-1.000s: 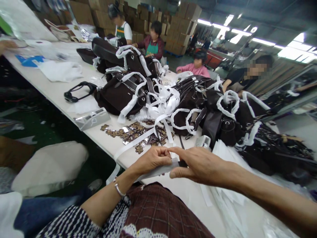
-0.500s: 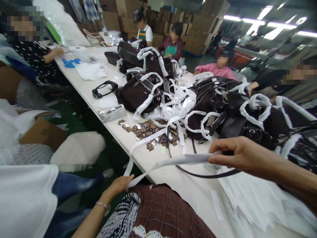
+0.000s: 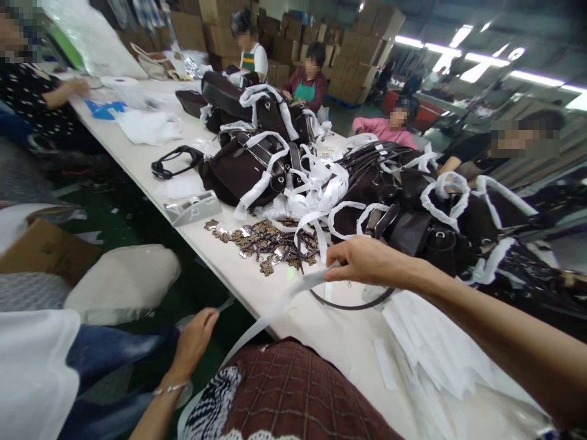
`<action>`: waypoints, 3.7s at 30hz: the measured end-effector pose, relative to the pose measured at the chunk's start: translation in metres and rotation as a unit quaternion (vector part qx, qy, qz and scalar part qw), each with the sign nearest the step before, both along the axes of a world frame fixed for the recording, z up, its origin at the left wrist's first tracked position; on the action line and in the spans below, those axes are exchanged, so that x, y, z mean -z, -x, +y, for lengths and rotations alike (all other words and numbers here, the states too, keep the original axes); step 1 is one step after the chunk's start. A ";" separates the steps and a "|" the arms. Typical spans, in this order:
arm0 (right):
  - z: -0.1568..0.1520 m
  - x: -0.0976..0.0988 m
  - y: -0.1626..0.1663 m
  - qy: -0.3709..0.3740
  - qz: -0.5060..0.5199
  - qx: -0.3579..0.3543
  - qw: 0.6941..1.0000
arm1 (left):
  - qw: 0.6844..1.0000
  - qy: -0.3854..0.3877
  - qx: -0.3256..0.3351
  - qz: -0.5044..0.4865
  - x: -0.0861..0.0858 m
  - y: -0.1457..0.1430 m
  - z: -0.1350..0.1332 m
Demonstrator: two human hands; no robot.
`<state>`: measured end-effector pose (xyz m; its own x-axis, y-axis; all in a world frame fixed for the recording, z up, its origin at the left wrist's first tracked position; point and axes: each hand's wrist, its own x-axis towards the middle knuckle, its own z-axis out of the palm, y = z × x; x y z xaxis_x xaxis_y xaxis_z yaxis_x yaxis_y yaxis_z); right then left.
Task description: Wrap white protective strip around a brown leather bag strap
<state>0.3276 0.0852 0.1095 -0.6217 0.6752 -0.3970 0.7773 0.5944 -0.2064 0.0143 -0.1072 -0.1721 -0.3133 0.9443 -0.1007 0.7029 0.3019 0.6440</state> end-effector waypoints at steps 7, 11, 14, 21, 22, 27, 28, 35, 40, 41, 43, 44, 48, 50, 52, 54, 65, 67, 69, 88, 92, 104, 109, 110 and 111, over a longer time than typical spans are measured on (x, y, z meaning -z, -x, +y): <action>-0.009 -0.009 0.016 0.011 0.046 0.002 0.999 | 0.917 -0.234 0.298 -0.126 -0.134 -0.102 0.109; -0.008 -0.023 -0.001 0.068 0.086 0.053 0.993 | 0.918 -0.161 0.299 -0.204 -0.141 -0.126 0.110; -0.003 -0.033 -0.023 0.180 0.092 0.109 0.973 | 0.901 -0.143 0.320 -0.255 -0.132 -0.120 0.109; -0.023 -0.063 -0.037 0.064 0.071 0.039 0.995 | 0.760 0.067 0.412 -0.497 -0.140 -0.120 0.111; -0.028 -0.068 -0.035 0.023 0.061 0.013 0.998 | 0.738 0.077 0.417 -0.524 -0.141 -0.123 0.112; -0.051 -0.087 -0.026 -0.142 -0.008 -0.067 0.988 | 0.718 0.048 0.430 -0.545 -0.152 -0.136 0.116; -0.053 -0.088 -0.026 -0.144 -0.015 -0.068 0.987 | 0.735 0.023 0.426 -0.528 -0.155 -0.138 0.116; -0.057 -0.080 -0.028 -0.116 0.012 -0.035 0.993 | 0.819 -0.092 0.376 -0.423 -0.159 -0.146 0.109; -0.060 -0.059 -0.023 -0.218 -0.014 0.034 0.975 | 0.833 -0.143 0.360 -0.394 -0.154 -0.146 0.099; -0.060 -0.055 -0.022 -0.238 -0.021 0.039 0.970 | 0.834 -0.150 0.356 -0.394 -0.153 -0.146 0.097; -0.059 -0.047 -0.022 -0.254 -0.022 0.039 0.966 | 0.837 -0.156 0.344 -0.396 -0.149 -0.145 0.096; -0.059 -0.046 -0.022 -0.250 -0.014 0.039 0.967 | 0.839 -0.155 0.340 -0.396 -0.147 -0.143 0.097; -0.055 -0.054 -0.025 -0.159 0.048 0.053 0.985 | 0.844 -0.141 0.347 -0.383 -0.138 -0.137 0.104; -0.055 -0.063 -0.025 -0.109 0.072 0.067 0.989 | 0.844 -0.151 0.343 -0.384 -0.136 -0.136 0.108; -0.055 -0.071 -0.023 -0.084 0.083 0.091 0.989 | 0.852 -0.191 0.330 -0.360 -0.138 -0.136 0.110; -0.055 -0.075 -0.020 -0.080 0.090 0.120 0.986 | 0.864 -0.244 0.322 -0.299 -0.143 -0.136 0.111; -0.047 -0.072 -0.012 -0.052 0.091 0.057 0.993 | 0.885 -0.233 0.312 -0.256 -0.141 -0.137 0.118; -0.042 -0.073 -0.018 -0.028 0.071 0.038 0.996 | 0.866 -0.157 0.330 -0.341 -0.139 -0.133 0.120; -0.038 -0.074 -0.024 -0.032 0.033 0.048 0.998 | 0.814 -0.064 0.365 -0.447 -0.138 -0.130 0.121; -0.052 -0.079 -0.018 -0.013 0.021 0.146 0.989 | 0.846 -0.186 0.358 -0.349 -0.156 -0.148 0.117; -0.036 -0.069 -0.024 0.166 0.100 0.246 0.950 | 0.842 -0.395 0.331 -0.157 -0.154 -0.150 0.112; -0.047 -0.062 -0.026 -0.097 0.087 0.054 0.990 | 0.751 0.043 0.380 -0.538 -0.179 -0.133 0.113; -0.054 -0.058 -0.030 -0.204 0.046 -0.073 0.975 | 0.627 0.143 0.401 -0.652 -0.171 -0.135 0.118; -0.056 -0.057 -0.030 -0.211 0.041 -0.080 0.973 | 0.636 0.124 0.398 -0.650 -0.171 -0.137 0.118; -0.058 -0.057 -0.030 -0.215 0.036 -0.082 0.972 | 0.655 0.098 0.397 -0.635 -0.172 -0.139 0.118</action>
<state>0.3579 0.0273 0.1660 -0.7512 0.6582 -0.0501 0.6571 0.7528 0.0383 0.1533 0.0105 -0.0004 0.7230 0.6889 0.0521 -0.3774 0.3306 0.8650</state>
